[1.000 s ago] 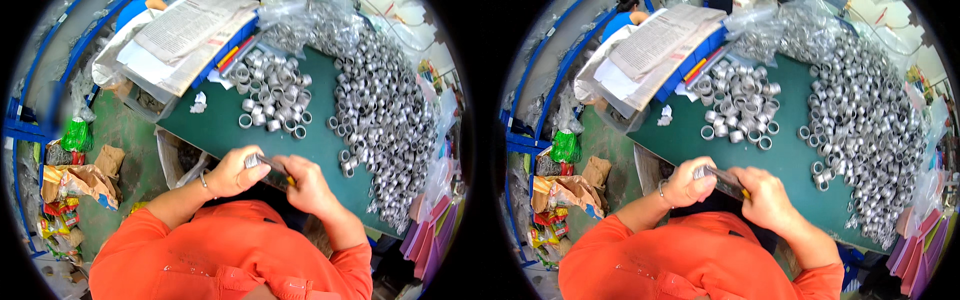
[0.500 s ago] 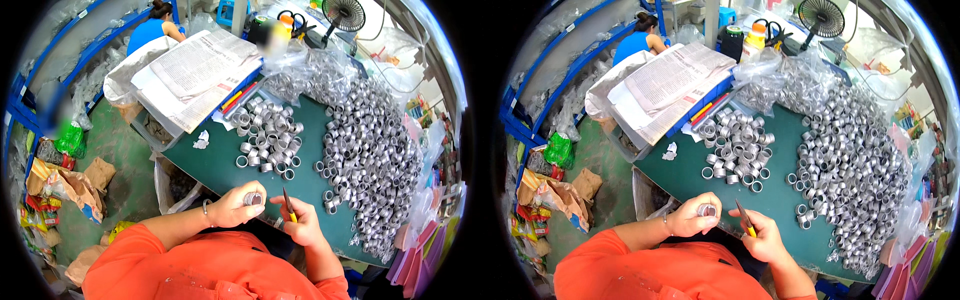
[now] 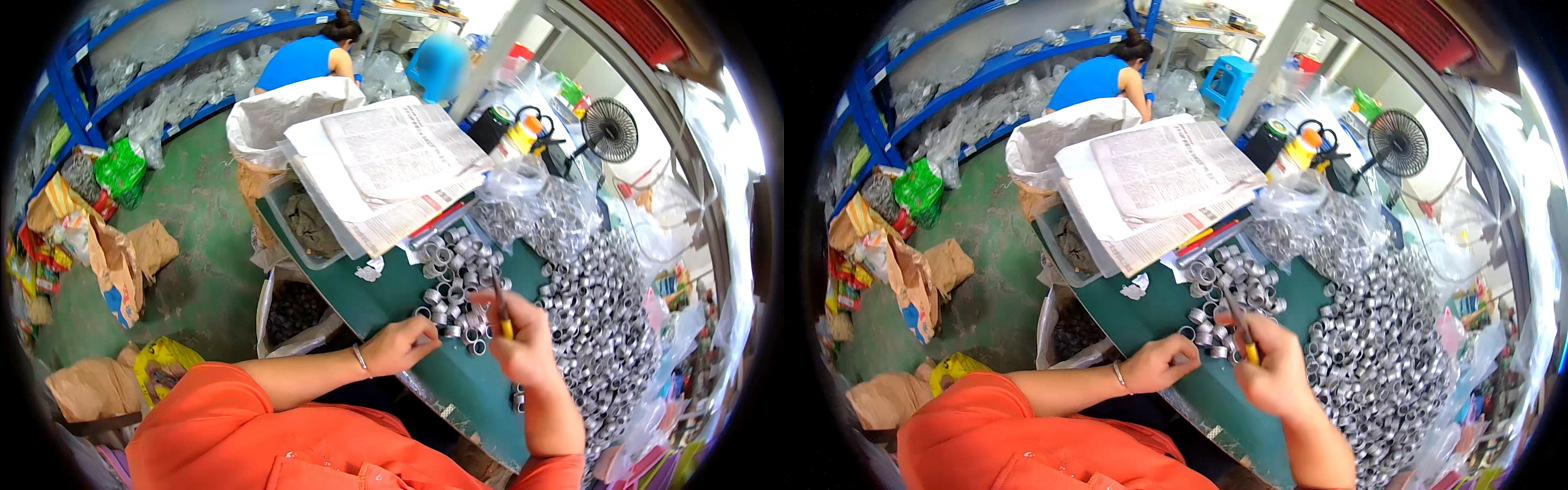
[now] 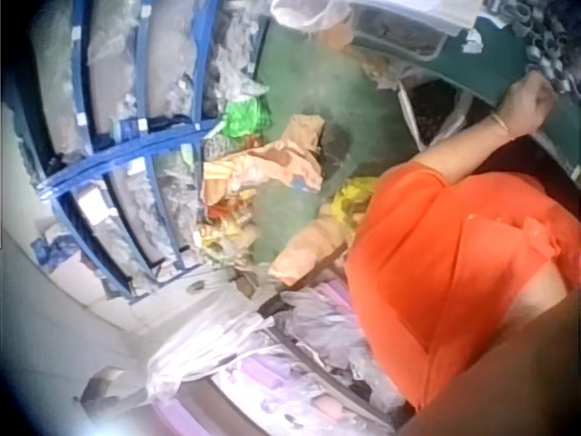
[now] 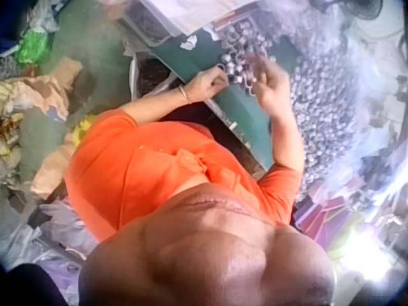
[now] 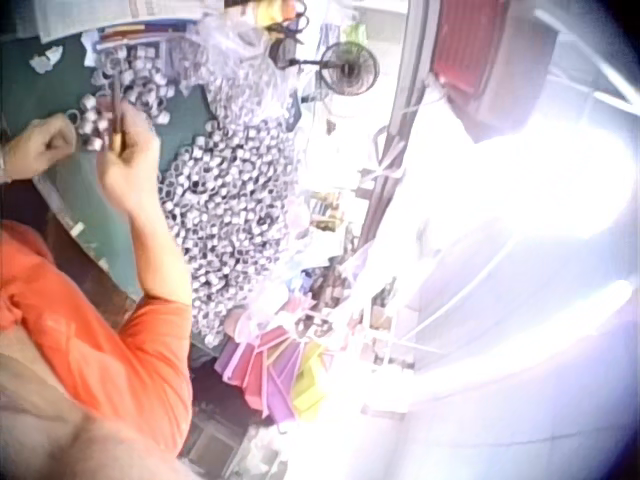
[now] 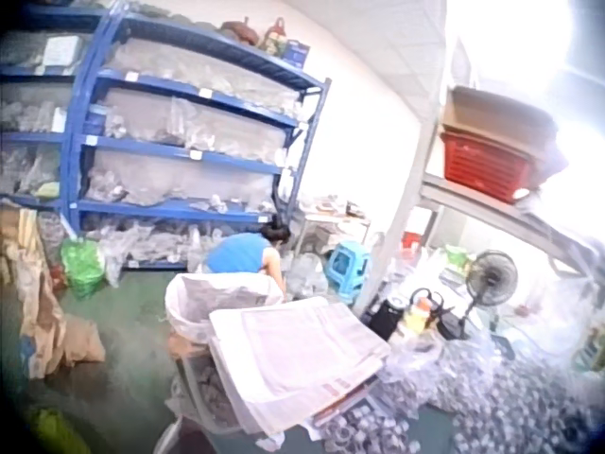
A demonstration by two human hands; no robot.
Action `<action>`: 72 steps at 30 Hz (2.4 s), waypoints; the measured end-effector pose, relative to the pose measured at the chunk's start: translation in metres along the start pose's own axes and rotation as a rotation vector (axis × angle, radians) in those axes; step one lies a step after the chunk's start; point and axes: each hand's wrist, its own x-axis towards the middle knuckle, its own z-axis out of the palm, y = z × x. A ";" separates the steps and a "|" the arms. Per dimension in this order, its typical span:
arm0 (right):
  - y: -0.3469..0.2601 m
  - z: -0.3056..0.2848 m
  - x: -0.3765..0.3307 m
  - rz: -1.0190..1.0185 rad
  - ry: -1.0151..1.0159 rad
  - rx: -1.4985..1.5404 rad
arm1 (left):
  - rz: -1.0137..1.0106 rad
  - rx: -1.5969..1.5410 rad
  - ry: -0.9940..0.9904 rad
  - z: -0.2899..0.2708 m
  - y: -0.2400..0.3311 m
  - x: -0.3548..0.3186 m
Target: The person picks up a metal ring by hand and uses pliers to trim or adjust the edge of the ring before placing it into a pile.
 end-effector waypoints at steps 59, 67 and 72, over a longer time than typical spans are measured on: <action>-0.080 -0.018 0.282 0.226 0.047 -0.189 | 0.217 -0.033 0.199 -0.001 -0.004 0.003; -0.071 -0.022 0.302 0.315 0.160 -0.017 | 0.156 -0.106 0.174 -0.004 0.003 0.004; -0.074 -0.023 0.297 0.390 0.142 0.026 | 0.163 -0.008 0.201 -0.004 -0.005 0.006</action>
